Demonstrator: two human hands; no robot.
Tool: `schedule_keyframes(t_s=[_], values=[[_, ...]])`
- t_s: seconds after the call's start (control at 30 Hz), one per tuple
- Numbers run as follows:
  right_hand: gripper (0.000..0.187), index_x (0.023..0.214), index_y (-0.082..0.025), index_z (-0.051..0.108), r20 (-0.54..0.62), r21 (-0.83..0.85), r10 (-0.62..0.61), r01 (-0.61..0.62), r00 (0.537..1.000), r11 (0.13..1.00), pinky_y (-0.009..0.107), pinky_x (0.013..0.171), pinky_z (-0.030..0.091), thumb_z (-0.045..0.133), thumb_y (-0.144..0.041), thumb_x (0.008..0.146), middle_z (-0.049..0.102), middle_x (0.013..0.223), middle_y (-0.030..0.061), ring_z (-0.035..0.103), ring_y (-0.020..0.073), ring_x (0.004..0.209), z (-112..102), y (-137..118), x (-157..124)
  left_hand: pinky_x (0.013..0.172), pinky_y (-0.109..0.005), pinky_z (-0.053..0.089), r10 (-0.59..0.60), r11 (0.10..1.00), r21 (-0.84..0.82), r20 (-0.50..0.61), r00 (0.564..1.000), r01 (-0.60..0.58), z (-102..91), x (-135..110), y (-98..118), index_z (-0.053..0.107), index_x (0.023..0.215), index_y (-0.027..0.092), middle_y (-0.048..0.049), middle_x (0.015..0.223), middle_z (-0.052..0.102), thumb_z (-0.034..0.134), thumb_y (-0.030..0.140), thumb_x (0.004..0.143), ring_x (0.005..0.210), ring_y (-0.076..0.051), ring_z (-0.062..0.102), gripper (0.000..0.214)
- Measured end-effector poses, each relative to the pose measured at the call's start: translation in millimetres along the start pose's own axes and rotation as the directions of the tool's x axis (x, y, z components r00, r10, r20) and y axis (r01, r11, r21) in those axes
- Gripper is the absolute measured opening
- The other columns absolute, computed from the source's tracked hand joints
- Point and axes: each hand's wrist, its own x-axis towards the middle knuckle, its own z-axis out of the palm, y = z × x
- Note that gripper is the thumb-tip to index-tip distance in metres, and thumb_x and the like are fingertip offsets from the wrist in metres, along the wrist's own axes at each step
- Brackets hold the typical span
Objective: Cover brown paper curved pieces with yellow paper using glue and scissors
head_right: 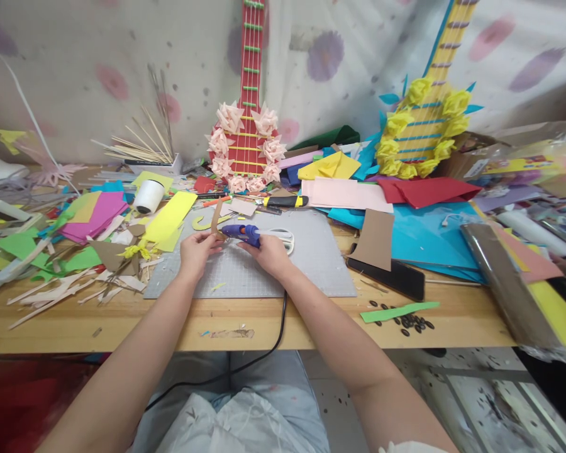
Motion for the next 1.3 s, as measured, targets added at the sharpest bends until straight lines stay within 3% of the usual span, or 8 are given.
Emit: schedule_keyframes(t_s=[0.17,0.27,0.4,0.5,0.8,1.1,1.2,1.3], values=[[0.039,0.07,-0.017,0.062,-0.003,0.061,0.012,-0.012,1.0,0.998,0.024,0.056,0.034,0.054,-0.055,0.073,0.061,0.064,0.0048,0.053,0.0157,0.06,1,-2,1,0.053,-0.025,0.053,0.0,1.0,0.007,0.003,1.0,0.0,0.3,-2,2,0.062,0.069,0.011,-0.0062,0.067,0.066,0.064,0.02,0.061,0.064,-0.017,0.066,0.012],[0.04,0.077,-0.017,0.063,-0.047,0.253,0.079,-0.065,0.996,0.965,0.024,0.057,0.038,0.056,-0.056,0.069,0.062,0.067,0.0034,0.053,0.0149,0.061,-1,-1,2,0.054,-0.027,0.053,-0.007,1.0,-0.016,0.019,1.0,0.007,-0.1,-4,3,0.061,0.07,0.011,-0.0061,0.068,0.066,0.065,0.021,0.061,0.064,-0.018,0.066,0.014],[0.042,0.072,-0.016,0.061,-0.015,0.494,0.274,-0.231,0.962,0.838,0.023,0.049,0.037,0.054,-0.058,0.067,0.052,0.051,-0.0006,0.045,0.0106,0.047,-20,9,4,0.054,-0.027,0.053,-0.022,0.999,-0.038,0.029,0.999,0.023,-1.5,-6,6,0.061,0.072,0.012,-0.0066,0.072,0.067,0.065,0.022,0.063,0.067,-0.019,0.066,0.015],[0.042,0.07,-0.015,0.061,-0.103,0.553,0.323,-0.215,0.941,0.805,0.024,0.047,0.035,0.054,-0.056,0.067,0.048,0.048,-0.0013,0.041,0.0093,0.043,-41,29,6,0.054,-0.026,0.053,-0.032,0.997,-0.07,0.022,0.999,0.033,-3.4,-8,10,0.061,0.073,0.012,-0.0075,0.077,0.068,0.064,0.02,0.063,0.07,-0.018,0.066,0.014],[0.056,0.089,-0.013,0.065,-0.255,0.226,0.42,-0.369,0.871,0.902,0.029,0.062,0.041,0.059,-0.061,0.06,0.064,0.074,0.0074,0.055,0.0177,0.065,-59,93,13,0.057,-0.027,0.053,-0.038,0.991,-0.13,0.016,0.999,0.04,-7.6,-9,15,0.06,0.073,0.012,-0.0066,0.079,0.068,0.063,0.019,0.065,0.071,-0.018,0.066,0.012],[0.062,0.101,-0.014,0.061,-0.272,-0.025,0.437,-0.461,0.857,0.887,0.033,0.072,0.041,0.058,-0.062,0.061,0.064,0.101,0.0144,0.058,0.0255,0.088,-69,107,13,0.06,-0.028,0.053,-0.014,0.993,-0.116,0.027,1.0,0.017,-7.4,-8,11,0.061,0.075,0.011,-0.0073,0.08,0.068,0.064,0.022,0.064,0.072,-0.018,0.066,0.015],[0.061,0.096,-0.015,0.058,-0.277,-0.069,0.422,-0.456,0.863,0.887,0.03,0.068,0.041,0.064,-0.06,0.055,0.063,0.099,0.0109,0.057,0.0224,0.084,-82,108,3,0.058,-0.028,0.052,-0.009,0.994,-0.106,0.039,0.999,0.013,-7.7,-7,9,0.061,0.076,0.011,-0.0071,0.079,0.068,0.065,0.023,0.062,0.07,-0.018,0.065,0.018],[0.056,0.084,-0.016,0.056,-0.275,-0.145,0.511,-0.56,0.815,0.816,0.028,0.057,0.037,0.061,-0.064,0.055,0.063,0.083,0.0076,0.055,0.0191,0.07,-101,101,-9,0.053,-0.027,0.051,-0.006,0.996,-0.089,0.073,0.997,0.013,-7.7,-7,8,0.061,0.075,0.012,-0.0057,0.075,0.067,0.065,0.026,0.061,0.066,-0.017,0.064,0.02]])
